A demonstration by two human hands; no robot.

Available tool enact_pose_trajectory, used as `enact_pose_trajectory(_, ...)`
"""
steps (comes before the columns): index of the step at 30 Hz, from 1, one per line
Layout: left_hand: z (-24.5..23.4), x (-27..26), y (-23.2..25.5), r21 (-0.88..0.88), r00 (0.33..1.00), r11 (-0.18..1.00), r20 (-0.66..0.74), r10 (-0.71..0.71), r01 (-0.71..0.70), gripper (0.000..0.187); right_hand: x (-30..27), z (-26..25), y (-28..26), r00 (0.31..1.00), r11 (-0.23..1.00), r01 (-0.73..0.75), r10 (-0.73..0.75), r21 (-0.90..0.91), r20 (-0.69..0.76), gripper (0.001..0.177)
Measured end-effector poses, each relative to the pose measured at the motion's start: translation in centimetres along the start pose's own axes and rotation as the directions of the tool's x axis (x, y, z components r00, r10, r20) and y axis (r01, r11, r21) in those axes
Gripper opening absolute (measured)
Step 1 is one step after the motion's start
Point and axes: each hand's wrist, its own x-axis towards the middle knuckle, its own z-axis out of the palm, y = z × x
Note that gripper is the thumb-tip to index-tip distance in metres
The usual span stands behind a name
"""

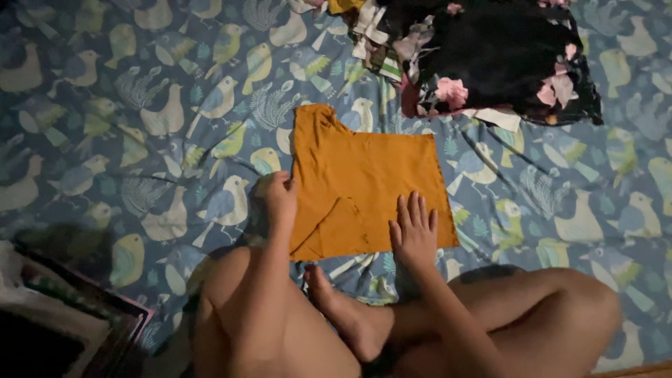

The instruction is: The person folds an orange garment and a black floral top by hand while sitting on a bed, smoothing the fabric and aligning the edges for each item.

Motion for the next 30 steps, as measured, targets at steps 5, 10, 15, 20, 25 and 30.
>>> enact_pose_trajectory(5, 1.0, 1.5, 0.3, 0.364, 0.982, 0.929, 0.135, -0.13, 0.073, 0.036, 0.3, -0.3, -0.7, 1.0, 1.0, -0.018, 0.018, 0.001, 0.011, 0.062)
enact_pose_trajectory(10, 3.4, 2.0, -6.1, 0.001, 0.94, 0.952, 0.156, -0.304, 0.308, 0.033, 0.5, 0.4, -0.2, 1.0, 1.0, 0.003, -0.003, 0.002, 0.016, 0.062)
enact_pose_trajectory(15, 4.7, 2.4, -6.7, -0.604, 0.83, 0.598, 0.212, -0.516, 0.527, 0.04, 0.8, 1.6, 0.4, 1.0, 0.999, -0.025, 0.025, 0.027, 0.0, 0.059)
enact_pose_trajectory(20, 1.9, 3.3, -0.5, -0.667, 0.702, 0.352, 0.369, -0.609, 0.657, 0.049, 3.3, 2.1, -0.6, 0.991, 0.997, -0.032, 0.041, 0.07, -0.13, 0.042)
enact_pose_trajectory(25, 1.8, 3.4, -0.1, -0.627, 0.799, 0.521, 0.313, -0.513, 0.579, 0.034, 10.8, 2.5, -3.8, 0.979, 0.948, 0.09, -0.027, 0.305, -0.203, 0.032)
enact_pose_trajectory(30, 1.8, 3.2, -0.3, -0.221, 0.956, 0.932, 0.12, -0.267, 0.288, 0.02, 20.5, 4.9, -5.6, 0.95, 0.819, 0.304, -0.22, 0.487, -0.222, 0.017)
